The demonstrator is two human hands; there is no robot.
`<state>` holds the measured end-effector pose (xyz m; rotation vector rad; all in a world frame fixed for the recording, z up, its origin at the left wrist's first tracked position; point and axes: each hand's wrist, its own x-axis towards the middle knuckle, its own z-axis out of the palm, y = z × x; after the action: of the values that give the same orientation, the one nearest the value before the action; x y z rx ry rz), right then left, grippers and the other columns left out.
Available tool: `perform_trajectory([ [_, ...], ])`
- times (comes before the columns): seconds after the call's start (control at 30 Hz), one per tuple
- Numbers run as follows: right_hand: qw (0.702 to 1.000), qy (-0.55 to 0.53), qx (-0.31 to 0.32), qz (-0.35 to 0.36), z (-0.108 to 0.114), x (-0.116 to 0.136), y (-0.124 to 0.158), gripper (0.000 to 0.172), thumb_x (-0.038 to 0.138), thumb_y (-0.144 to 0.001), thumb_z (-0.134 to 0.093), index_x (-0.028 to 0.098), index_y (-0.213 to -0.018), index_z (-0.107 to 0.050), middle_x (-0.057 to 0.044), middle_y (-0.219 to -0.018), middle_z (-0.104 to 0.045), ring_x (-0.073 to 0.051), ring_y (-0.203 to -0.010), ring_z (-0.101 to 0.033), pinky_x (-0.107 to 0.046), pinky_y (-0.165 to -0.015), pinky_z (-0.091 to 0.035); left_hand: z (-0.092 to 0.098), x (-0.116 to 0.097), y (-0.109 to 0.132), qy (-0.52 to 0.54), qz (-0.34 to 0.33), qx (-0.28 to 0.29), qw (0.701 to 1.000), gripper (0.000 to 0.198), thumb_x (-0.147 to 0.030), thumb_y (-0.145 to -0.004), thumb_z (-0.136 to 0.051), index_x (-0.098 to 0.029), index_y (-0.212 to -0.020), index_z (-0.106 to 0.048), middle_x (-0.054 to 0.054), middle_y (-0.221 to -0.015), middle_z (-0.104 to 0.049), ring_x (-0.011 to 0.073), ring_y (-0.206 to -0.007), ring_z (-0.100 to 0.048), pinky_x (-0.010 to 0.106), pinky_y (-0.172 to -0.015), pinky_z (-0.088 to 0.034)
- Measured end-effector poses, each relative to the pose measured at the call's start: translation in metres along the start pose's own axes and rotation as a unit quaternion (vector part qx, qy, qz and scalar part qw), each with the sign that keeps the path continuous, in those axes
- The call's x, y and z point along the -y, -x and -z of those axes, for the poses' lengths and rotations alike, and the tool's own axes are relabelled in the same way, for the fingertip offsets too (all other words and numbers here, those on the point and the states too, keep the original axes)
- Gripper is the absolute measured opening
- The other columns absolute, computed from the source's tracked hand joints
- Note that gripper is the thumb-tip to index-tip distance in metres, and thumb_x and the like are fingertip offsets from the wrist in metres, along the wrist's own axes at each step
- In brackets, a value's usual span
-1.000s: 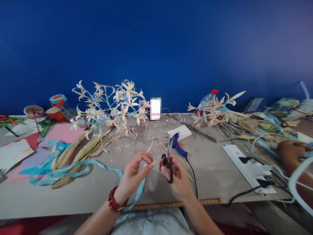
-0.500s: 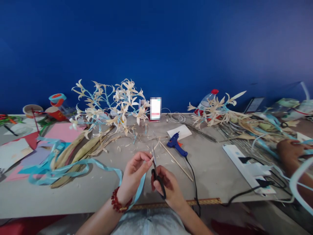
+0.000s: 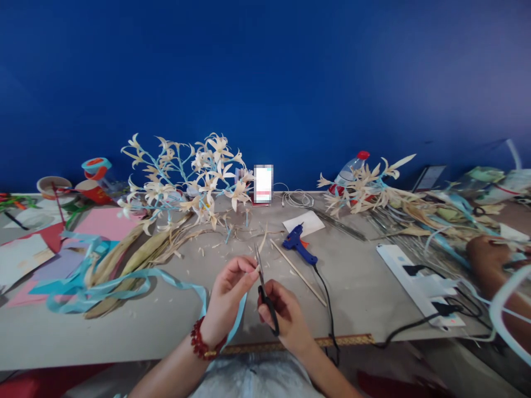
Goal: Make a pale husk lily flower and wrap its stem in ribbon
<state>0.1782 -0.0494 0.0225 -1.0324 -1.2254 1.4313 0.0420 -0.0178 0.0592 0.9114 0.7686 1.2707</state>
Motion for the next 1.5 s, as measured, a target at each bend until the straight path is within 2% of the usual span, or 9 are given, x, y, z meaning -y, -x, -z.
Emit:
perform_trajectory([
  [0.13, 1.0, -0.01, 0.004, -0.003, -0.001, 0.001, 0.001, 0.047, 0.06, -0.071, -0.07, 0.02, -0.073, -0.045, 0.006, -0.059, -0.042, -0.008, -0.05, -0.036, -0.021, -0.046, -0.029, 0.001, -0.003, -0.001, 0.001, 0.013, 0.007, 1.0, 0.009, -0.021, -0.084, -0.065, -0.018, -0.078, -0.06, 0.003, -0.094, -0.056, 0.0142, -0.085, -0.051, 0.024, -0.077, -0.04],
  [0.33, 0.998, -0.013, -0.003, -0.054, 0.002, 0.011, 0.001, 0.047, 0.058, -0.07, -0.072, 0.021, -0.067, -0.043, 0.007, -0.054, -0.044, -0.007, -0.043, -0.04, -0.02, -0.044, -0.032, 0.005, -0.009, -0.004, -0.011, 0.018, 0.036, 0.999, 0.01, -0.019, -0.083, -0.065, -0.018, -0.075, -0.06, 0.003, -0.09, -0.059, 0.0155, -0.087, -0.053, 0.026, -0.081, -0.039],
  [0.53, 0.992, -0.052, 0.066, -0.093, 0.017, 0.02, 0.001, 0.054, 0.066, -0.061, -0.074, 0.02, -0.068, -0.046, 0.007, -0.055, -0.05, -0.007, -0.043, -0.043, -0.02, -0.044, -0.033, 0.013, -0.019, -0.01, -0.035, 0.042, 0.097, 0.994, 0.009, -0.021, -0.081, -0.068, -0.018, -0.078, -0.06, 0.004, -0.088, -0.061, 0.0178, -0.087, -0.056, 0.028, -0.08, -0.039],
  [0.63, 0.989, -0.061, 0.071, -0.118, 0.022, 0.02, 0.002, 0.055, 0.064, -0.059, -0.076, 0.019, -0.069, -0.047, 0.007, -0.057, -0.05, -0.006, -0.043, -0.044, -0.019, -0.043, -0.033, 0.016, -0.023, -0.012, -0.054, 0.057, 0.118, 0.99, 0.012, -0.024, -0.081, -0.069, -0.017, -0.077, -0.06, 0.005, -0.088, -0.063, 0.0195, -0.088, -0.057, 0.03, -0.079, -0.04],
  [0.87, 0.989, -0.048, 0.075, -0.12, 0.025, 0.018, 0.004, 0.045, 0.052, -0.064, -0.078, 0.02, -0.07, -0.047, 0.006, -0.059, -0.054, -0.006, -0.042, -0.044, -0.019, -0.043, -0.034, 0.019, -0.029, -0.017, -0.086, 0.075, 0.146, 0.983, 0.017, -0.03, -0.079, -0.071, -0.017, -0.076, -0.059, 0.007, -0.089, -0.066, 0.0206, -0.087, -0.06, 0.03, -0.077, -0.041],
  [1.23, 0.99, -0.023, 0.08, -0.113, 0.026, 0.019, 0.003, 0.042, 0.047, -0.066, -0.078, 0.02, -0.067, -0.046, 0.008, -0.053, -0.049, -0.005, -0.04, -0.039, -0.018, -0.041, -0.029, 0.021, -0.034, -0.021, -0.09, 0.087, 0.177, 0.976, 0.016, -0.027, -0.079, -0.07, -0.017, -0.076, -0.058, 0.007, -0.089, -0.067, 0.0206, -0.087, -0.061, 0.031, -0.08, -0.041],
  [1.37, 0.992, -0.019, 0.049, -0.111, 0.029, 0.016, 0.003, 0.042, 0.045, -0.068, -0.077, 0.02, -0.064, -0.044, 0.009, -0.049, -0.045, -0.005, -0.037, -0.037, -0.018, -0.038, -0.028, 0.021, -0.037, -0.023, -0.103, 0.084, 0.192, 0.972, 0.015, -0.027, -0.081, -0.068, -0.018, -0.077, -0.058, 0.007, -0.089, -0.067, 0.0201, -0.087, -0.061, 0.031, -0.081, -0.042],
  [1.43, 0.996, -0.018, 0.002, -0.087, 0.029, 0.019, 0.003, 0.037, 0.042, -0.069, -0.077, 0.02, -0.065, -0.046, 0.007, -0.052, -0.049, -0.007, -0.04, -0.041, -0.02, -0.041, -0.034, 0.022, -0.039, -0.024, -0.124, 0.07, 0.199, 0.97, 0.014, -0.028, -0.082, -0.067, -0.018, -0.078, -0.059, 0.007, -0.087, -0.066, 0.0195, -0.085, -0.06, 0.031, -0.08, -0.042],
  [1.5, 0.998, -0.006, -0.043, -0.035, 0.029, 0.024, 0.001, 0.029, 0.036, -0.069, -0.078, 0.021, -0.072, -0.053, 0.003, -0.063, -0.058, -0.011, -0.051, -0.05, -0.024, -0.049, -0.042, 0.022, -0.041, -0.025, -0.168, 0.053, 0.21, 0.962, 0.012, -0.028, -0.083, -0.065, -0.017, -0.079, -0.061, 0.006, -0.082, -0.065, 0.0186, -0.081, -0.059, 0.031, -0.078, -0.043],
])
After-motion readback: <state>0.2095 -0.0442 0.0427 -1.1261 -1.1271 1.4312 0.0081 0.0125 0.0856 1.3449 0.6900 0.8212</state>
